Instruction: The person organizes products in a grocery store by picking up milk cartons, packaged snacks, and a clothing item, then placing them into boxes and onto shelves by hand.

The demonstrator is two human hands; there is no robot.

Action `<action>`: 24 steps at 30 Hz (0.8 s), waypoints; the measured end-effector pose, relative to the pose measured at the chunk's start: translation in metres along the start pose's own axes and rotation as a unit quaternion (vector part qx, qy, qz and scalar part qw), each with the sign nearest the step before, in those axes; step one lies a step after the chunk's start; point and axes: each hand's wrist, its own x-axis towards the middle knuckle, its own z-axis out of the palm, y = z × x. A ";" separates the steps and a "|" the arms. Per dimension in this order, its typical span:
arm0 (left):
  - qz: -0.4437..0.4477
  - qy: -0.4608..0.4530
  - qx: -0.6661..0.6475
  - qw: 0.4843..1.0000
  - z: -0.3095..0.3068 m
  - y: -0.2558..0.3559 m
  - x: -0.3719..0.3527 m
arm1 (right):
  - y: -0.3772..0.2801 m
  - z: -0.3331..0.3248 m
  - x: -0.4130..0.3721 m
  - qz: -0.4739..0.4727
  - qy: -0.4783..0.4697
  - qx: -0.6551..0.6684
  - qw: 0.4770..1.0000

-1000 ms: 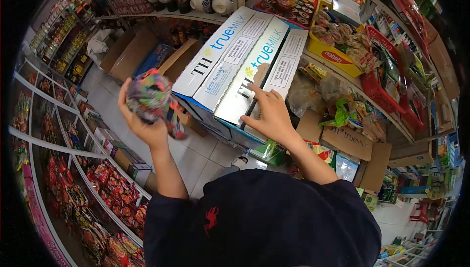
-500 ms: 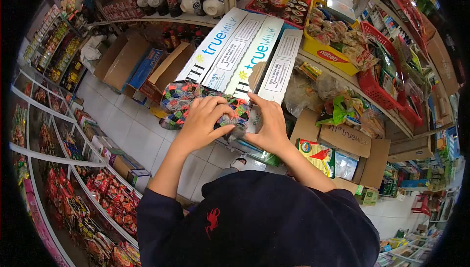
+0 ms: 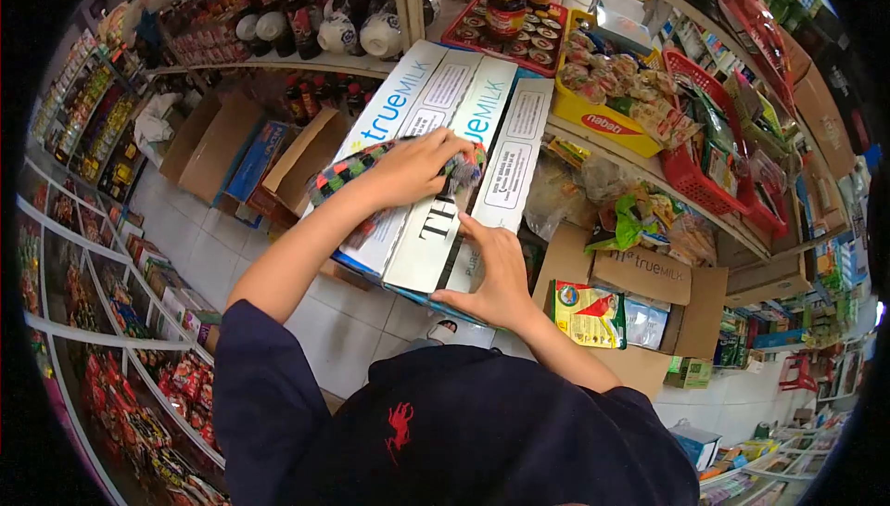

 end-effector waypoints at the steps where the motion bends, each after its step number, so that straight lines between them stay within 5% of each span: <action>1: 0.003 0.020 0.009 1.000 0.004 -0.010 0.011 | 0.000 0.000 0.000 -0.003 0.004 0.001 1.000; 8: 0.008 0.103 0.047 0.994 0.013 -0.093 0.111 | 0.002 0.001 0.000 0.000 0.012 -0.010 1.000; 15: -0.131 0.063 0.133 0.981 0.009 -0.110 0.167 | 0.000 -0.002 0.000 0.008 0.015 -0.005 1.000; 22: -0.117 0.096 0.113 0.982 0.011 -0.101 0.158 | -0.001 -0.002 0.000 0.017 0.005 0.005 1.000; 24: -0.028 0.097 0.073 0.992 0.010 -0.094 0.145 | -0.001 -0.001 0.000 0.011 -0.002 0.002 1.000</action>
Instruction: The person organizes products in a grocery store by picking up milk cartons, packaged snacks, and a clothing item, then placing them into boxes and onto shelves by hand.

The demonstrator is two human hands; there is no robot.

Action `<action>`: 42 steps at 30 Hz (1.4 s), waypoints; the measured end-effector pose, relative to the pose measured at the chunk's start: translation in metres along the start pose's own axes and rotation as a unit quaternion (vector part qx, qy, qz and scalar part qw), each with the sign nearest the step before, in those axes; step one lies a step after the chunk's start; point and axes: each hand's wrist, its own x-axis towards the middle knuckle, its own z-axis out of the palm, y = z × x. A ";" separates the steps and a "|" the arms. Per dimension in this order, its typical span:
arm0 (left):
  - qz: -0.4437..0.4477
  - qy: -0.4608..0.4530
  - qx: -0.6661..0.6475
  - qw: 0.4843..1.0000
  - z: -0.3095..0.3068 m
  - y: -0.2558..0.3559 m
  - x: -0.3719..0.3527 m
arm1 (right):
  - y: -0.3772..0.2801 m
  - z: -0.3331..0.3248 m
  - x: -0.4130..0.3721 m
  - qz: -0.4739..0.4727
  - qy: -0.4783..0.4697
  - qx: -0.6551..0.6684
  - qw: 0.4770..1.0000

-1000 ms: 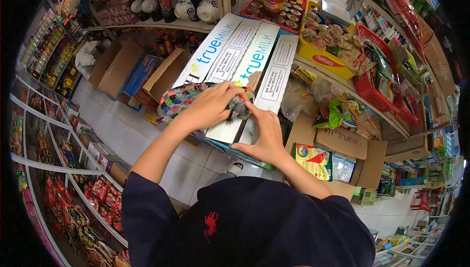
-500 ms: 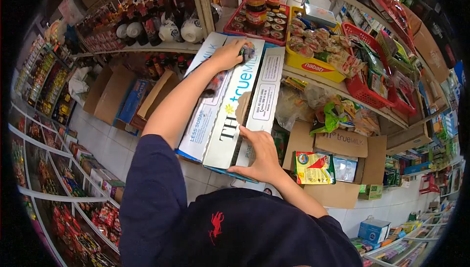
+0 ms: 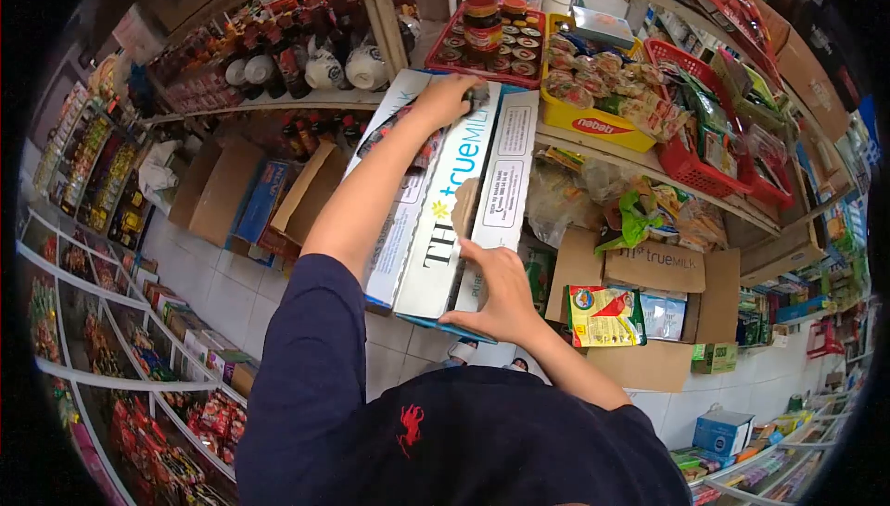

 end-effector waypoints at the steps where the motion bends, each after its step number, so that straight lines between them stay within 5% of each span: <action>1: 0.025 0.007 -0.029 0.999 -0.001 0.004 -0.007 | 0.000 0.001 -0.001 0.010 0.001 0.004 1.000; 7: 0.054 -0.070 -0.040 0.995 -0.018 0.067 -0.078 | 0.003 0.005 -0.003 -0.001 0.007 0.003 1.000; 12: 0.049 -0.061 0.079 0.994 -0.021 0.118 -0.147 | 0.005 0.006 -0.006 0.004 0.001 -0.018 1.000; 19: -0.102 -0.025 0.054 0.993 -0.045 0.153 -0.199 | 0.005 0.003 -0.005 -0.004 -0.001 -0.005 1.000; 27: -0.131 -0.060 -0.020 0.989 -0.075 0.167 -0.250 | 0.007 0.003 -0.004 -0.023 0.024 0.019 0.999; 42: -0.149 0.044 0.116 0.981 -0.004 0.055 -0.066 | 0.009 0.007 -0.002 -0.027 0.051 0.029 0.998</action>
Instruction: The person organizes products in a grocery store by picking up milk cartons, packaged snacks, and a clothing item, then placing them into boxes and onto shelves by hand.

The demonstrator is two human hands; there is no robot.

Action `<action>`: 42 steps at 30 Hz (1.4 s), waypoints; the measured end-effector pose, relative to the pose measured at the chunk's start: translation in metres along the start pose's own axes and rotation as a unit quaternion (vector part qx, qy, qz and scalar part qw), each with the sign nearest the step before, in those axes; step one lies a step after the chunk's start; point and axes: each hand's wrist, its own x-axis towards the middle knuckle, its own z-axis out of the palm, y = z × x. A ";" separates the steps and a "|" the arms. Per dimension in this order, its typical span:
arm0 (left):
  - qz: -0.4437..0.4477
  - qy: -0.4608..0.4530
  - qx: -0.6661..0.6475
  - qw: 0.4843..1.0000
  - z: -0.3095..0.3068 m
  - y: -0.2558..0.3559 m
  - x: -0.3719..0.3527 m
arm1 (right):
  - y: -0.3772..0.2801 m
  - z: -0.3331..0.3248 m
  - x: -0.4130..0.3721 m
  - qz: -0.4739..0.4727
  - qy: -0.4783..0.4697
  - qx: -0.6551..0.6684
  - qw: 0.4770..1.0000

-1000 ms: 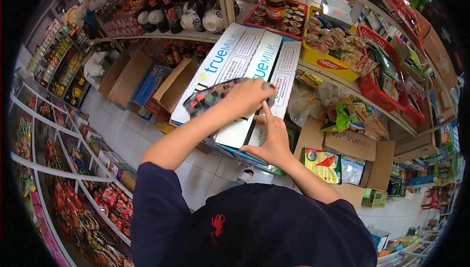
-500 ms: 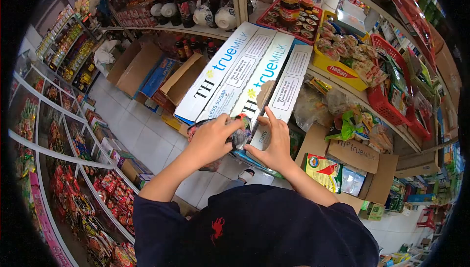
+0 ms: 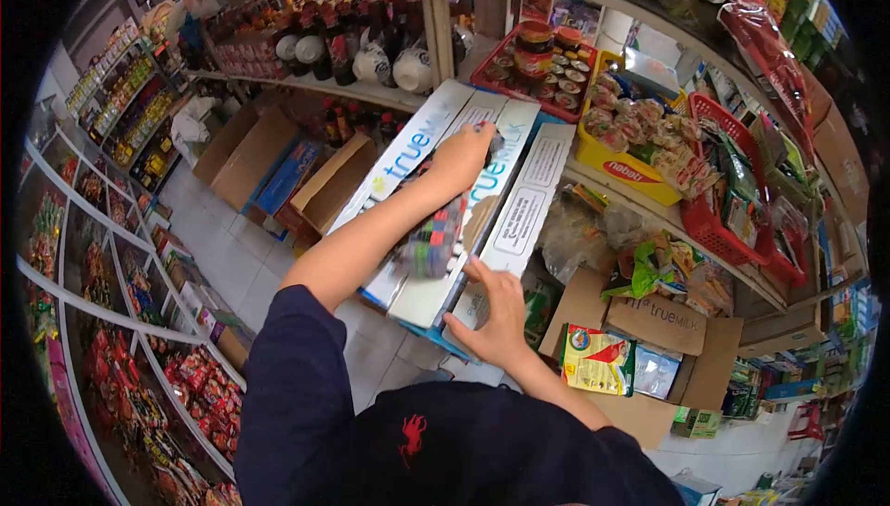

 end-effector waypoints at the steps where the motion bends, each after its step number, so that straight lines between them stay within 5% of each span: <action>1: -0.017 0.008 0.021 1.000 0.009 -0.004 0.021 | 0.000 0.000 0.000 0.003 0.001 0.011 1.000; 10: 0.001 0.060 0.009 0.998 0.047 -0.026 0.099 | -0.005 -0.002 0.003 0.033 0.009 0.034 0.999; 29: 0.179 0.010 -0.007 0.984 -0.041 0.021 -0.115 | -0.004 0.002 -0.006 0.054 -0.031 0.000 0.998; 34: 0.119 -0.052 0.015 0.991 -0.075 0.040 -0.179 | -0.006 0.000 -0.006 0.055 -0.029 -0.023 0.998; 42: 0.147 -0.016 0.013 0.989 -0.059 0.033 -0.155 | -0.006 -0.003 -0.003 0.050 -0.036 -0.022 0.998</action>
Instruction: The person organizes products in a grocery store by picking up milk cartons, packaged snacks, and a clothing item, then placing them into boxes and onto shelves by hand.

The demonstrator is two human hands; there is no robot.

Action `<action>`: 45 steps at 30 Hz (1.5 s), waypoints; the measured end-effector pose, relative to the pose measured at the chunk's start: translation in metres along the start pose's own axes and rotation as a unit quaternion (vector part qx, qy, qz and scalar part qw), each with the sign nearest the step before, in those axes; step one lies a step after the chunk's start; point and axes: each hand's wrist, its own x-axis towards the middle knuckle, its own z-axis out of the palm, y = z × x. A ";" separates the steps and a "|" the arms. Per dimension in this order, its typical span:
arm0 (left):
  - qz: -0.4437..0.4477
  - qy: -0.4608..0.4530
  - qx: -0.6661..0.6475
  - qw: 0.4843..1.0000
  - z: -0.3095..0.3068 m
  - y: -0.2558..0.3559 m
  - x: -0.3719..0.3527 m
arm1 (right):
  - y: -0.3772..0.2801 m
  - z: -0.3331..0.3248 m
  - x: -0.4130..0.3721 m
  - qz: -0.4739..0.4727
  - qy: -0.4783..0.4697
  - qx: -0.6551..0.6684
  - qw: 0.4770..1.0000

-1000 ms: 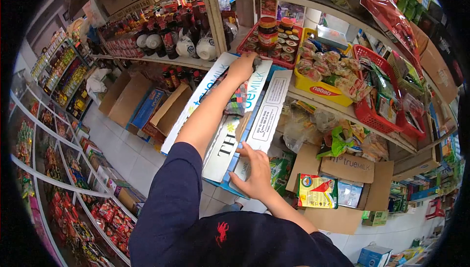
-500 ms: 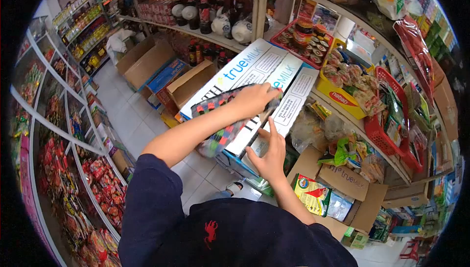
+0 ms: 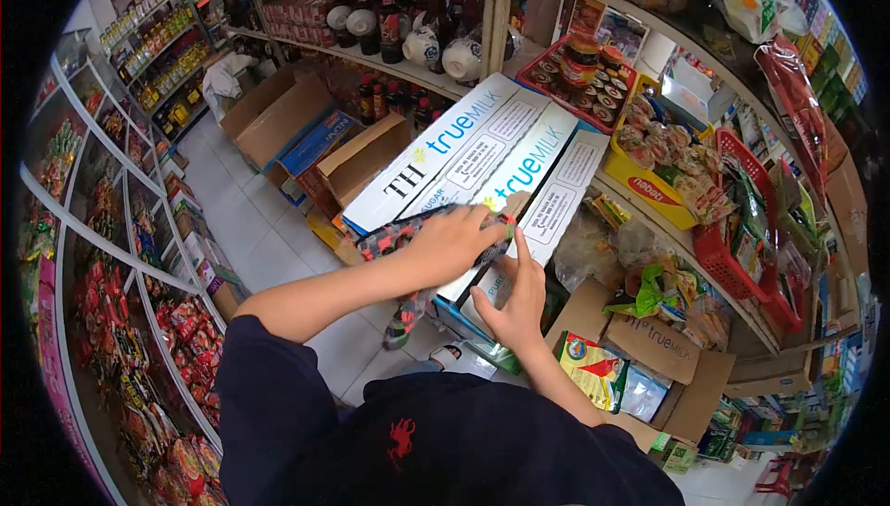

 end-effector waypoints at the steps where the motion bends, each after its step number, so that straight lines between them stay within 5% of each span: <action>1: -0.015 -0.003 -0.019 1.000 0.003 -0.006 0.011 | 0.002 0.002 -0.001 -0.012 0.010 0.010 1.000; 12: -0.024 -0.007 -0.010 1.000 0.071 -0.086 0.183 | 0.004 -0.001 0.000 -0.019 0.039 0.020 0.999; 18: 0.012 0.065 -0.009 0.998 0.098 -0.107 0.235 | 0.010 0.003 -0.001 -0.022 0.021 0.027 0.999; 23: 0.027 0.057 -0.031 0.998 0.080 -0.095 0.207 | 0.007 0.001 0.001 -0.014 0.009 0.034 0.999; 32: 0.007 -0.124 -0.102 0.987 0.004 -0.014 0.081 | 0.006 0.001 0.000 -0.024 -0.014 0.017 0.999; 38: -0.053 0.007 -0.306 0.951 -0.049 0.035 0.046 | 0.017 -0.004 0.005 -0.078 0.146 0.129 0.978; 40: -0.142 -0.014 -0.473 0.870 -0.073 0.069 0.045 | 0.019 -0.012 0.007 -0.073 0.139 0.302 0.940; 43: -0.052 -0.039 -0.573 0.817 -0.078 0.100 0.047 | 0.012 -0.033 0.002 -0.084 0.205 0.424 0.878; 45: -0.016 -0.077 -0.458 0.885 -0.089 0.111 0.049 | 0.028 -0.041 -0.007 -0.082 0.258 0.346 0.898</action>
